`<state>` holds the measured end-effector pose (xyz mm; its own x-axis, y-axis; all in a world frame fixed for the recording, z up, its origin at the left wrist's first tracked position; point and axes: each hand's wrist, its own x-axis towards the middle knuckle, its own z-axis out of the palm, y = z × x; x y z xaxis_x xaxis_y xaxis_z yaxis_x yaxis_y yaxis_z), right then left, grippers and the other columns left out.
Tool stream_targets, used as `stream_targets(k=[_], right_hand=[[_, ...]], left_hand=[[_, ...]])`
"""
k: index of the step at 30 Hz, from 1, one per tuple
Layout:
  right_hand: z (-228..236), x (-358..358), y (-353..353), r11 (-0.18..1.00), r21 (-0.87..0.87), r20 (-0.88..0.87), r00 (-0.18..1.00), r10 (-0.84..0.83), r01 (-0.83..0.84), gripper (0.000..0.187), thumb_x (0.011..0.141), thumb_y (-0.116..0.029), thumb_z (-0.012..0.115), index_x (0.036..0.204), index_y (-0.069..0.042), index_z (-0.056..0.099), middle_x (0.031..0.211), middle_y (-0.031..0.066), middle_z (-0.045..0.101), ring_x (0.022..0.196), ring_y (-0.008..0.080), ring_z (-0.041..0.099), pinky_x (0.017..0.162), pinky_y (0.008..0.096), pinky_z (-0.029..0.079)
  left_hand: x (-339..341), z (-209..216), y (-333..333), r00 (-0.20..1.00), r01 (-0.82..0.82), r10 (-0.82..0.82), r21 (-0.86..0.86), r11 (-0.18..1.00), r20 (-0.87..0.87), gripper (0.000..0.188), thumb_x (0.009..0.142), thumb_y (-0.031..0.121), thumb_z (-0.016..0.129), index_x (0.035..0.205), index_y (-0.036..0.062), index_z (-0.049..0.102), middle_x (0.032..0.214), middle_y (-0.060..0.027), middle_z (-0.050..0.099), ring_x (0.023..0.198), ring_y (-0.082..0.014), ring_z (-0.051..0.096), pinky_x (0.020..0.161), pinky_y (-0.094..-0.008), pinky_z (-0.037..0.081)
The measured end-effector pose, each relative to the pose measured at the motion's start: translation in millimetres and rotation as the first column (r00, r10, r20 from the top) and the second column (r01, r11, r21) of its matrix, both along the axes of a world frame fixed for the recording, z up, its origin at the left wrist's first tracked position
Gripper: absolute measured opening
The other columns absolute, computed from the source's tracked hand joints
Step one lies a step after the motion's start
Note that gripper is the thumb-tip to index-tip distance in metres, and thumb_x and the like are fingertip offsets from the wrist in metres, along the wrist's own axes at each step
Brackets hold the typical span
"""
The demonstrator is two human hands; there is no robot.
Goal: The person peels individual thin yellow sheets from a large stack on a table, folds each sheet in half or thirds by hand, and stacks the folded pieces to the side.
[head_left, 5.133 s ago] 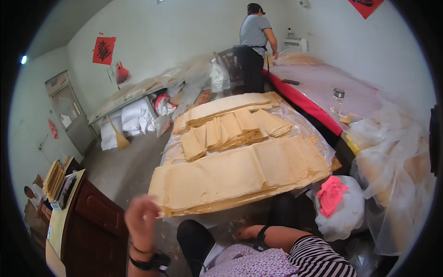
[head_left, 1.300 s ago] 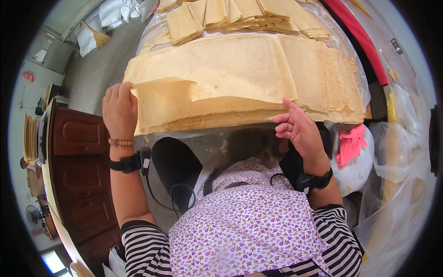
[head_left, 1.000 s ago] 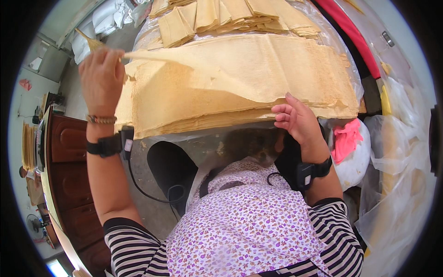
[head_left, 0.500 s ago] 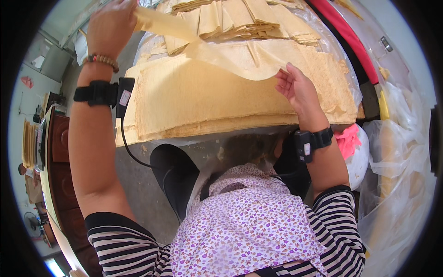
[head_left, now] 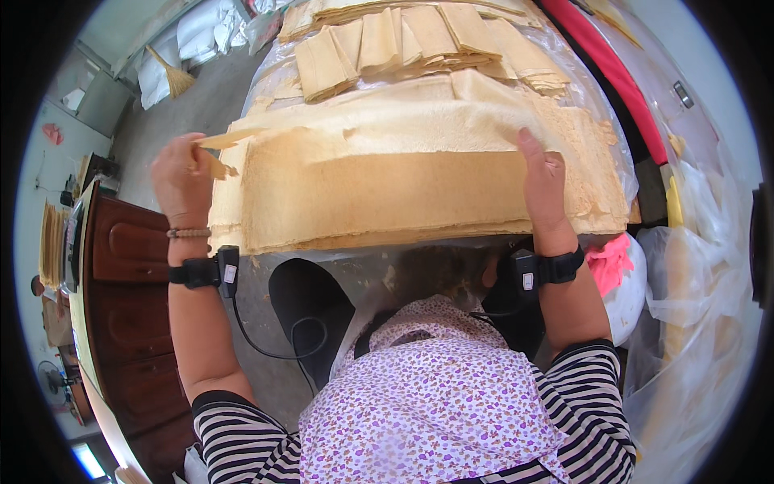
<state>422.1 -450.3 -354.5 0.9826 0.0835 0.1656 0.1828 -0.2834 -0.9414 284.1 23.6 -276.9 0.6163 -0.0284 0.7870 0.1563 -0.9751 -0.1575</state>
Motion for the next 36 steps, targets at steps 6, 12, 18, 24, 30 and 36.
stream_targets(k=[6,12,18,24,30,36], right_hand=[[24.2,57.3,49.4,0.882,0.457,-0.034,0.989,0.141,-0.11,0.041,0.101,-0.033,0.053,0.115,0.005,0.062,0.109,0.0146,0.069,0.106,0.0224,0.066,0.086,0.0334,0.055],[73.5,118.0,65.6,0.802,0.572,-0.011,0.976,0.216,-0.171,0.048,0.104,-0.03,0.047,0.136,0.006,0.046,0.127,0.022,0.064,0.118,0.0283,0.062,0.101,0.0387,0.05],[77.0,113.3,59.3,0.786,0.583,0.266,0.962,0.057,-0.207,0.048,0.101,-0.027,0.057,0.125,0.014,0.053,0.121,0.0211,0.058,0.111,0.0291,0.063,0.099,0.0401,0.054],[142.8,86.5,69.3,0.759,0.56,0.43,0.9,0.075,-0.331,0.035,0.101,-0.032,0.057,0.099,0.001,0.067,0.098,0.0128,0.071,0.091,0.0178,0.07,0.077,0.03,0.059],[11.6,-49.6,3.9,0.987,0.02,0.092,0.984,0.154,-0.157,0.038,0.105,-0.02,0.045,0.136,0.002,0.051,0.134,0.0154,0.062,0.121,0.0282,0.062,0.102,0.0402,0.05],[-39.3,-79.7,-3.6,0.387,0.842,-0.514,0.778,0.362,0.376,0.041,0.101,-0.026,0.056,0.136,-0.005,0.048,0.121,0.0127,0.066,0.11,0.0288,0.066,0.091,0.0423,0.057]], left_hand=[[40.8,-16.3,23.9,0.986,-0.076,0.077,0.014,0.997,-0.149,0.005,0.087,0.015,0.06,0.086,0.0108,0.063,0.086,-0.0087,0.068,0.083,-0.0321,0.065,0.072,-0.0459,0.05],[79.8,52.3,32.2,0.984,-0.173,0.174,-0.035,0.984,0.021,0.012,0.089,0.021,0.058,0.089,0.0107,0.063,0.086,-0.0136,0.069,0.078,-0.0369,0.066,0.065,-0.0491,0.051],[59.5,53.7,34.8,0.972,-0.169,0.181,-0.086,0.982,0.152,0.016,0.09,0.025,0.056,0.091,0.0125,0.066,0.089,-0.0103,0.071,0.08,-0.0371,0.067,0.069,-0.0466,0.054],[45.6,83.7,54.4,0.962,-0.191,0.197,-0.052,0.98,0.189,0.019,0.091,0.028,0.056,0.095,0.0136,0.068,0.1,-0.011,0.07,0.091,-0.0358,0.066,0.077,-0.0457,0.054],[-41.0,10.2,35.7,0.995,0.071,-0.066,-0.073,0.995,0.071,0.012,0.081,0.003,0.066,0.091,0.0086,0.068,0.092,-0.0107,0.069,0.087,-0.0328,0.066,0.079,-0.0425,0.051],[-91.4,-100.0,35.4,0.985,-0.125,0.094,-0.225,0.966,-0.147,0.017,0.073,0.0,0.064,0.087,0.0086,0.066,0.091,-0.0088,0.07,0.091,-0.0309,0.065,0.081,-0.0413,0.052]])
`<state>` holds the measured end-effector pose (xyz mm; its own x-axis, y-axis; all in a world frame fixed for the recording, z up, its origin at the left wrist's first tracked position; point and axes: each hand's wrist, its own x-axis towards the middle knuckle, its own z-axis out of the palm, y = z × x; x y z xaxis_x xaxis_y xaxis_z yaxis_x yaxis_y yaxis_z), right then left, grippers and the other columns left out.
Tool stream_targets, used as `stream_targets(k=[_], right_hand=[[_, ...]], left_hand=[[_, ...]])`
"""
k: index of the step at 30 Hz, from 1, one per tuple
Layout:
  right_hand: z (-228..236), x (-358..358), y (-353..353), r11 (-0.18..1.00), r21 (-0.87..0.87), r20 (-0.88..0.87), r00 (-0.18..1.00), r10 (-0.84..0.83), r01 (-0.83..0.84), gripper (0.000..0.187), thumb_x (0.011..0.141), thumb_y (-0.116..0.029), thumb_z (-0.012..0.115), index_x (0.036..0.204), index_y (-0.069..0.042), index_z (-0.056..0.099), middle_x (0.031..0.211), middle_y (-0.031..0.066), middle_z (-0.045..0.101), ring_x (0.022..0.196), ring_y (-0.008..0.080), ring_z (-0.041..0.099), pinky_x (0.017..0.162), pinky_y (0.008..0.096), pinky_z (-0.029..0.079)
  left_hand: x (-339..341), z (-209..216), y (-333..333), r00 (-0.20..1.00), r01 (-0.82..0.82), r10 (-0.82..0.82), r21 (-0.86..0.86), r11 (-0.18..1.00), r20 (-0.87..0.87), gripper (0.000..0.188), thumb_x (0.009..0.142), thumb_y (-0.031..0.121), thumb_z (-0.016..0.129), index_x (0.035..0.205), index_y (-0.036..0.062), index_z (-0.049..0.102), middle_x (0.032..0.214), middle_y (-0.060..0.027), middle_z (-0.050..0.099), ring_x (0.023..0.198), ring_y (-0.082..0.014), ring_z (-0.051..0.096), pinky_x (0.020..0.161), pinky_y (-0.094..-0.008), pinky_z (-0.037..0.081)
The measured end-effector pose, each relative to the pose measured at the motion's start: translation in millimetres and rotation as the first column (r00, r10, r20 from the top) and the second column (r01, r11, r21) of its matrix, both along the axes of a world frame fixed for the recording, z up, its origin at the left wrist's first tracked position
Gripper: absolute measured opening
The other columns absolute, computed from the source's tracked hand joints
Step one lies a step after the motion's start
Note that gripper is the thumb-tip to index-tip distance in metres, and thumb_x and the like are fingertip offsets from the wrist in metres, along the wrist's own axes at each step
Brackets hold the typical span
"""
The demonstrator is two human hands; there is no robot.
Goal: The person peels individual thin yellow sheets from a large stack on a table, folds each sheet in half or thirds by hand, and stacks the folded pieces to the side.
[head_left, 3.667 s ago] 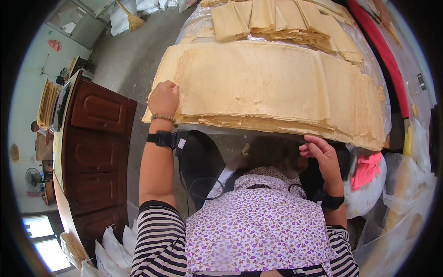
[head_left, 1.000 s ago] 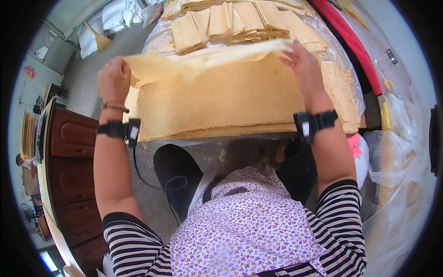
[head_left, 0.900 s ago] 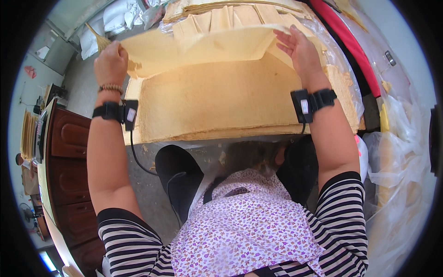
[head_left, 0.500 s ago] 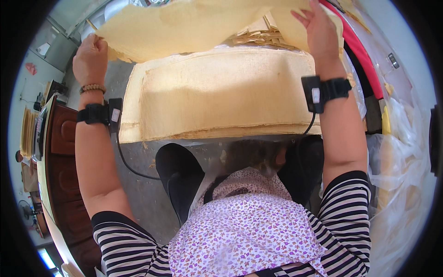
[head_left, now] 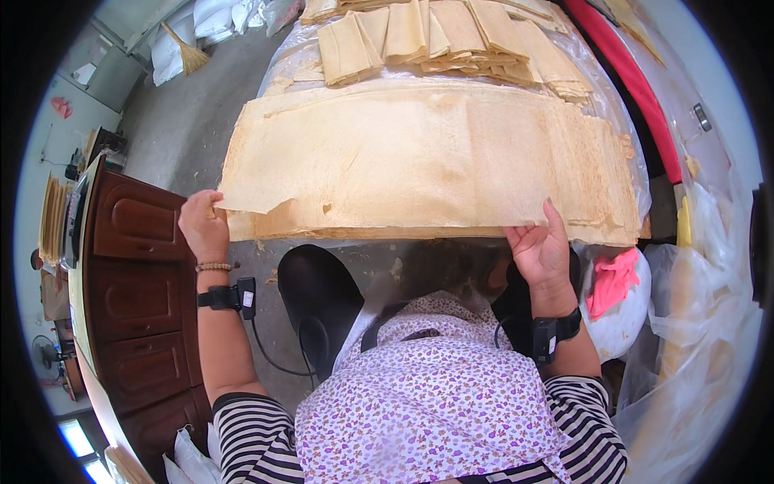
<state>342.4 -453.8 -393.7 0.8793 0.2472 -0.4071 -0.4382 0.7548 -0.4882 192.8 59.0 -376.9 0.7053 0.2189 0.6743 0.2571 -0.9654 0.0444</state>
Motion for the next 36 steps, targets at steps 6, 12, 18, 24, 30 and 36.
stream_targets(k=[6,12,18,24,30,36], right_hand=[[-7.8,7.2,-18.0,0.942,-0.332,0.103,0.994,-0.023,0.056,0.035,0.102,-0.024,0.054,0.132,-0.005,0.053,0.122,0.0127,0.066,0.105,0.0252,0.069,0.083,0.0402,0.059],[-16.5,-13.3,-22.3,0.933,-0.359,0.09,0.996,0.027,0.007,0.028,0.101,-0.022,0.056,0.123,-0.005,0.06,0.108,0.0098,0.072,0.09,0.0234,0.072,0.074,0.0383,0.061],[-17.6,-18.3,-18.4,0.938,-0.344,0.063,0.997,0.053,-0.028,0.027,0.1,-0.019,0.057,0.12,-0.001,0.061,0.105,0.0112,0.072,0.089,0.0234,0.072,0.073,0.0386,0.062],[-13.1,-22.5,-17.8,0.937,-0.343,0.099,0.989,0.112,-0.072,0.029,0.102,-0.024,0.055,0.122,-0.003,0.061,0.105,0.0103,0.071,0.09,0.0213,0.072,0.074,0.0364,0.062],[-19.1,-23.8,-28.0,0.927,-0.357,0.1,0.983,0.157,-0.112,0.036,0.104,-0.028,0.051,0.128,-0.003,0.058,0.112,0.0112,0.071,0.093,0.0211,0.072,0.077,0.0367,0.061],[-2.2,-25.5,-32.8,0.916,-0.361,0.094,0.97,0.225,-0.177,0.051,0.102,-0.045,0.048,0.131,-0.004,0.056,0.114,0.0137,0.071,0.095,0.0261,0.073,0.071,0.0336,0.06]], left_hand=[[3.3,-25.3,10.8,0.995,-0.054,0.052,-0.021,0.998,-0.079,0.027,0.072,-0.002,0.066,0.094,0.0143,0.07,0.1,-0.0065,0.069,0.1,-0.03,0.064,0.086,-0.0417,0.051],[88.0,75.3,-27.5,0.975,0.042,-0.058,0.077,0.996,0.213,0.037,0.072,-0.007,0.066,0.1,0.0166,0.074,0.118,-0.0065,0.067,0.112,-0.0299,0.06,0.095,-0.0413,0.048],[160.5,120.9,-213.9,0.78,0.586,-0.622,0.27,0.764,0.068,0.027,0.075,0.006,0.071,0.097,0.0203,0.076,0.122,-0.0033,0.065,0.117,-0.0268,0.058,0.099,-0.042,0.046],[159.5,27.6,-317.2,0.539,0.837,-0.827,-0.005,0.547,-0.159,0.044,0.077,0.01,0.066,0.117,0.0251,0.07,0.139,-0.0053,0.057,0.127,-0.0274,0.054,0.105,-0.0436,0.042],[117.9,35.9,-315.0,0.577,0.747,-0.768,-0.201,0.634,-0.278,0.066,0.077,0.016,0.071,0.141,0.0225,0.055,0.152,-0.0086,0.046,0.137,-0.0316,0.045,0.111,-0.0472,0.036],[92.4,2.1,-303.1,0.603,0.631,-0.671,-0.255,0.732,-0.432,0.066,0.078,0.021,0.075,0.14,0.0206,0.054,0.15,-0.0105,0.047,0.138,-0.0324,0.043,0.112,-0.0482,0.034]])
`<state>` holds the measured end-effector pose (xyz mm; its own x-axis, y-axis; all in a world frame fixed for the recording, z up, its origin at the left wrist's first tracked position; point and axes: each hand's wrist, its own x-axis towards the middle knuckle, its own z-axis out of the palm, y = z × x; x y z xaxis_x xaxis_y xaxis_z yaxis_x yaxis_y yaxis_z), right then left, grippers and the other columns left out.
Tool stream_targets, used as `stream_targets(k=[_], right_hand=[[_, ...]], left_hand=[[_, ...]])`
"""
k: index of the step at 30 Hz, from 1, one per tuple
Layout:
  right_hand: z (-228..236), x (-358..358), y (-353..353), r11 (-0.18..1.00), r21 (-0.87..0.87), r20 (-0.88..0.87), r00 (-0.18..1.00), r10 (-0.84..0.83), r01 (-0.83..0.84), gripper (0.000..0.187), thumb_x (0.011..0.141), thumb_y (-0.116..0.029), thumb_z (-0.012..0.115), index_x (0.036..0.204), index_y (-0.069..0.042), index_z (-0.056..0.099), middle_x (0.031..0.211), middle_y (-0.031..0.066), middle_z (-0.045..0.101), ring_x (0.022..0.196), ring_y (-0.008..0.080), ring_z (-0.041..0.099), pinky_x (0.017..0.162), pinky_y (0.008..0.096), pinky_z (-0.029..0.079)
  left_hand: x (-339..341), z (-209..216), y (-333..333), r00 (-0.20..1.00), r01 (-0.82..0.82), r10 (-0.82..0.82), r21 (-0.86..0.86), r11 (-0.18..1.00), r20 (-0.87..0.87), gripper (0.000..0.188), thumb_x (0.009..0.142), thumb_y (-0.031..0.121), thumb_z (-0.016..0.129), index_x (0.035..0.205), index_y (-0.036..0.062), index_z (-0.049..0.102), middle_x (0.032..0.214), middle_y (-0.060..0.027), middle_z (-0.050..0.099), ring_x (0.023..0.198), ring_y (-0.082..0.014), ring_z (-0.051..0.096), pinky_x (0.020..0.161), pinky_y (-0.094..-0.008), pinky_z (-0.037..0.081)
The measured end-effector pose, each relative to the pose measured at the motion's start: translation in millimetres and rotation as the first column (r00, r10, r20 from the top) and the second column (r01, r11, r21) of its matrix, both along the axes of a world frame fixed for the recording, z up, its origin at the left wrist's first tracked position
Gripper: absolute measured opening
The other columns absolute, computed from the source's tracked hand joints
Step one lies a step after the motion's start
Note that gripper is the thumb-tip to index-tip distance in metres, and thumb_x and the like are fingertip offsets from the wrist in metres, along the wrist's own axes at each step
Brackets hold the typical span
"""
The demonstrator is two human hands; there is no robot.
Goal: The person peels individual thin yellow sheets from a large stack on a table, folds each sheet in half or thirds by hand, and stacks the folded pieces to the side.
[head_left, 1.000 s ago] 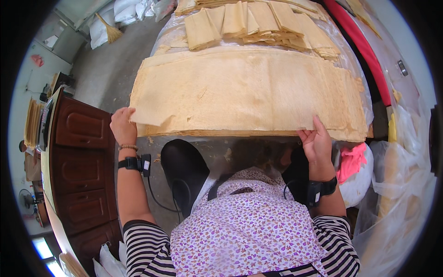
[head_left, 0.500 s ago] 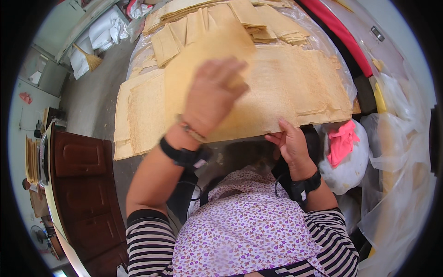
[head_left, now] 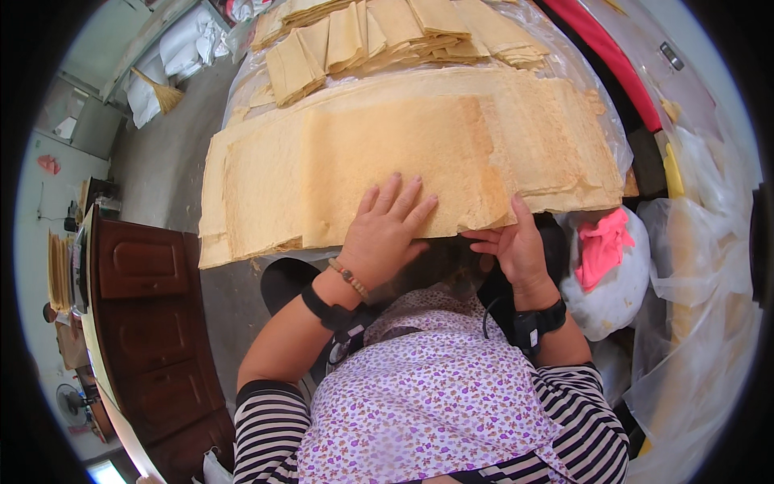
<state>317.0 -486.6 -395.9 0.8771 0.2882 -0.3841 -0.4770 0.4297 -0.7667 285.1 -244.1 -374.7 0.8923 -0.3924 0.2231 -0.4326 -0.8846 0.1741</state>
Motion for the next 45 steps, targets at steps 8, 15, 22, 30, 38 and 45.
stream_targets(k=[8,15,22,30,38,45], right_hand=[[2.1,9.2,-15.3,0.917,-0.387,0.003,0.995,0.101,-0.092,0.04,0.095,-0.037,0.064,0.114,-0.003,0.066,0.098,0.0105,0.073,0.079,0.0212,0.073,0.062,0.0271,0.058],[4.3,-23.4,61.8,0.825,-0.042,-0.2,0.814,0.545,-0.563,0.035,0.095,-0.031,0.067,0.113,-0.001,0.067,0.094,0.0091,0.073,0.079,0.0181,0.072,0.067,0.0275,0.058],[33.3,-24.7,83.9,0.735,-0.099,0.106,0.728,0.678,-0.67,0.029,0.098,-0.021,0.064,0.119,0.0,0.067,0.1,0.0108,0.074,0.089,0.015,0.07,0.08,0.0267,0.056],[62.4,30.5,85.1,0.639,-0.619,0.744,0.079,0.663,0.457,0.031,0.09,-0.02,0.068,0.121,-0.012,0.07,0.127,0.0148,0.065,0.122,0.0341,0.057,0.105,0.0416,0.044],[15.3,72.3,102.3,0.321,-0.72,0.469,0.09,0.878,0.615,0.048,0.092,-0.042,0.063,0.136,-0.024,0.06,0.15,0.0098,0.047,0.143,0.036,0.037,0.118,0.0537,0.024],[1.2,79.5,102.0,0.266,-0.736,0.408,0.094,0.908,0.623,0.048,0.09,-0.047,0.063,0.134,-0.028,0.061,0.148,0.0089,0.049,0.139,0.0339,0.041,0.114,0.051,0.03]], left_hand=[[17.0,-3.0,35.2,0.983,0.082,-0.1,0.114,0.99,0.157,0.044,0.089,0.016,0.058,0.132,0.0266,0.062,0.142,-0.0042,0.056,0.136,-0.0273,0.048,0.113,-0.047,0.034],[-16.9,9.5,57.8,0.993,0.051,-0.05,0.0,0.999,0.111,0.05,0.081,0.004,0.065,0.13,0.0139,0.062,0.138,-0.0096,0.059,0.13,-0.0326,0.054,0.108,-0.0448,0.042],[-35.8,-8.7,68.6,0.997,-0.077,0.059,-0.575,0.815,-0.05,0.033,0.084,0.007,0.065,0.117,0.0079,0.069,0.115,-0.0132,0.071,0.112,-0.0325,0.066,0.094,-0.0401,0.052],[10.1,10.7,99.8,0.65,-0.748,0.218,-0.562,0.353,-0.728,0.032,0.098,0.026,0.063,0.109,-0.0037,0.069,0.088,-0.0048,0.072,0.076,-0.0174,0.063,0.071,-0.0364,0.053],[34.4,-23.5,101.6,0.797,-0.602,0.532,-0.453,0.657,-0.286,0.037,0.093,0.034,0.062,0.094,-0.0017,0.073,0.075,-0.0293,0.066,0.07,-0.0385,0.068,0.064,-0.0445,0.053],[25.0,19.7,71.6,0.561,-0.801,0.778,0.051,0.596,-0.281,0.034,0.091,0.029,0.064,0.11,0.0019,0.07,0.093,-0.022,0.071,0.089,-0.0348,0.069,0.076,-0.0481,0.053]])
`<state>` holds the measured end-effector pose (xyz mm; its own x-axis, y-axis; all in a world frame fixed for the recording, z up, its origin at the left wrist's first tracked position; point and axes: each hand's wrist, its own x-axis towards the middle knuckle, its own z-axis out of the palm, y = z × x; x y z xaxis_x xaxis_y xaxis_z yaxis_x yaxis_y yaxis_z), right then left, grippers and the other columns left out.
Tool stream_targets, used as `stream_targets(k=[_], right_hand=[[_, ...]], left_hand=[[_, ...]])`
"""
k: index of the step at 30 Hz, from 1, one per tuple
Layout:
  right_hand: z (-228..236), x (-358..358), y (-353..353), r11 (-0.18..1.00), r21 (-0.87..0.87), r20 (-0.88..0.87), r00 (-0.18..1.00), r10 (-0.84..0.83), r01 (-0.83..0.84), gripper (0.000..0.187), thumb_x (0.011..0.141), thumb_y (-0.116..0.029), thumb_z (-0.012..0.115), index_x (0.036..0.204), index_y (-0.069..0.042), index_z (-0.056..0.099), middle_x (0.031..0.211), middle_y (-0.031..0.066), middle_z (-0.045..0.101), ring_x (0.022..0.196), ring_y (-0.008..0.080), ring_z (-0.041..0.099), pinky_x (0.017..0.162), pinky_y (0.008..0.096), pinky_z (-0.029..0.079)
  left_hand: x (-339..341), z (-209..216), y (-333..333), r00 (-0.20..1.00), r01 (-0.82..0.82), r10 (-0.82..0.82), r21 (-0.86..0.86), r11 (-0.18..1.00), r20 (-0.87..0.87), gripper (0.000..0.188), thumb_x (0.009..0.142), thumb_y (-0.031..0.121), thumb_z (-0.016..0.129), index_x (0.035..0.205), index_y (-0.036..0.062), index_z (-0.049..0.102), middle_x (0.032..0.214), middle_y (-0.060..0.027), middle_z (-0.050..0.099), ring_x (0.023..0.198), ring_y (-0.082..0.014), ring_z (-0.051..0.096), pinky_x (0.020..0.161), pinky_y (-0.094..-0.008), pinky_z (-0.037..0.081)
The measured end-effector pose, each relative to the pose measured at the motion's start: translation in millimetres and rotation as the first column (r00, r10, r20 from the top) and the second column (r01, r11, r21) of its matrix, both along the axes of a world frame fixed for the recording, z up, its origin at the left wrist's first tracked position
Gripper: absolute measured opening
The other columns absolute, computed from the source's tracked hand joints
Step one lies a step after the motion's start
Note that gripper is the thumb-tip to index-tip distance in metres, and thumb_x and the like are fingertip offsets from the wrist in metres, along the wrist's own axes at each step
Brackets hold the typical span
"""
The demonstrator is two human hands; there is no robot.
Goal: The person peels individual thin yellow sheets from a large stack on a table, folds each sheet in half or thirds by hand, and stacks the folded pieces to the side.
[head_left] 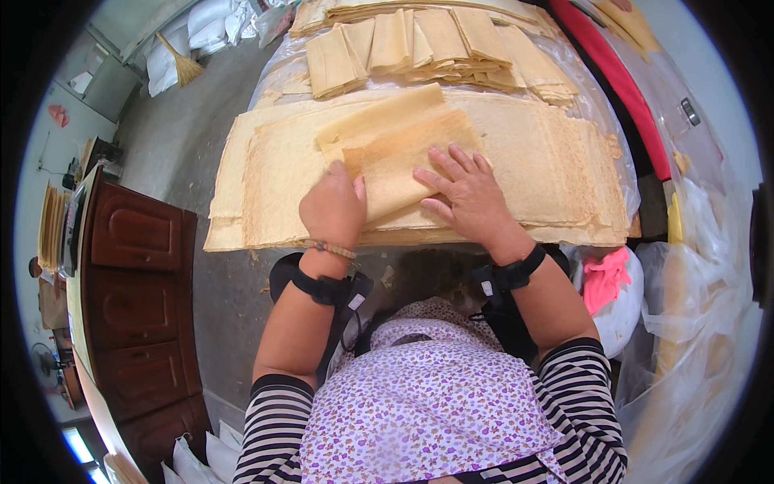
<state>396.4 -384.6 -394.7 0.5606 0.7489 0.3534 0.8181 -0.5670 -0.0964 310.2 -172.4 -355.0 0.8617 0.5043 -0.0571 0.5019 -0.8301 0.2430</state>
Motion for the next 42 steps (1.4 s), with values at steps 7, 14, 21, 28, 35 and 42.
stream_targets(k=[7,14,21,28,35,42], right_hand=[[21.9,20.9,0.8,0.998,-0.023,-0.043,0.998,0.055,-0.056,0.044,0.085,-0.044,0.07,0.126,-0.027,0.066,0.138,0.0064,0.056,0.126,0.0298,0.05,0.104,0.045,0.041],[28.5,63.1,-15.8,0.982,-0.037,-0.017,0.983,0.185,-0.186,0.032,0.079,-0.027,0.074,0.111,-0.02,0.074,0.115,0.0084,0.069,0.106,0.027,0.063,0.089,0.0396,0.052],[36.5,44.6,-54.1,0.953,0.26,-0.854,0.498,0.152,0.154,0.021,0.09,-0.022,0.069,0.099,-0.003,0.074,0.087,-0.0005,0.068,0.077,0.0099,0.06,0.071,0.0272,0.05],[16.9,50.7,-14.2,0.825,0.396,-0.77,0.636,0.06,0.403,0.029,0.096,-0.028,0.064,0.089,0.0,0.069,0.072,0.0017,0.063,0.071,0.0119,0.058,0.066,0.0286,0.047],[5.5,48.4,25.5,0.875,0.093,-0.254,0.861,-0.441,0.475,0.038,0.1,-0.038,0.052,0.089,-0.005,0.065,0.086,0.0194,0.07,0.08,0.039,0.068,0.07,0.0497,0.053],[24.1,50.7,41.3,0.817,-0.135,-0.267,0.774,-0.575,0.56,0.032,0.099,-0.036,0.053,0.104,-0.008,0.068,0.095,0.0167,0.072,0.092,0.0357,0.069,0.08,0.0466,0.054]], left_hand=[[-2.7,-24.4,-8.8,0.693,0.564,-0.614,0.247,0.788,0.377,0.061,0.085,0.024,0.071,0.14,0.0083,0.051,0.145,-0.0165,0.051,0.141,-0.0334,0.041,0.112,-0.0438,0.037],[-1.3,-20.4,20.0,0.721,0.608,-0.634,0.183,0.773,0.282,0.038,0.084,0.014,0.069,0.121,0.0055,0.065,0.126,-0.0144,0.065,0.117,-0.0327,0.061,0.097,-0.041,0.049],[-52.3,-2.2,71.0,0.921,0.368,-0.051,-0.824,0.431,0.385,0.024,0.091,0.017,0.071,0.107,-0.0008,0.071,0.088,-0.0019,0.071,0.08,-0.0104,0.063,0.074,-0.0244,0.051],[-52.4,-31.5,49.8,0.891,0.101,0.315,-0.82,0.563,0.326,0.025,0.094,0.027,0.069,0.097,0.0021,0.07,0.071,0.0012,0.062,0.059,-0.0086,0.052,0.054,-0.0275,0.044],[-44.6,-31.5,29.8,0.984,-0.082,0.077,0.026,0.996,0.159,0.02,0.093,0.026,0.066,0.088,0.0061,0.064,0.079,-0.0094,0.066,0.063,-0.0231,0.062,0.057,-0.0404,0.047],[-31.1,-33.2,8.6,0.703,0.493,-0.627,0.406,0.77,0.336,0.062,0.093,0.047,0.059,0.143,0.0118,0.05,0.151,-0.0126,0.045,0.142,-0.0318,0.038,0.116,-0.0456,0.029]])
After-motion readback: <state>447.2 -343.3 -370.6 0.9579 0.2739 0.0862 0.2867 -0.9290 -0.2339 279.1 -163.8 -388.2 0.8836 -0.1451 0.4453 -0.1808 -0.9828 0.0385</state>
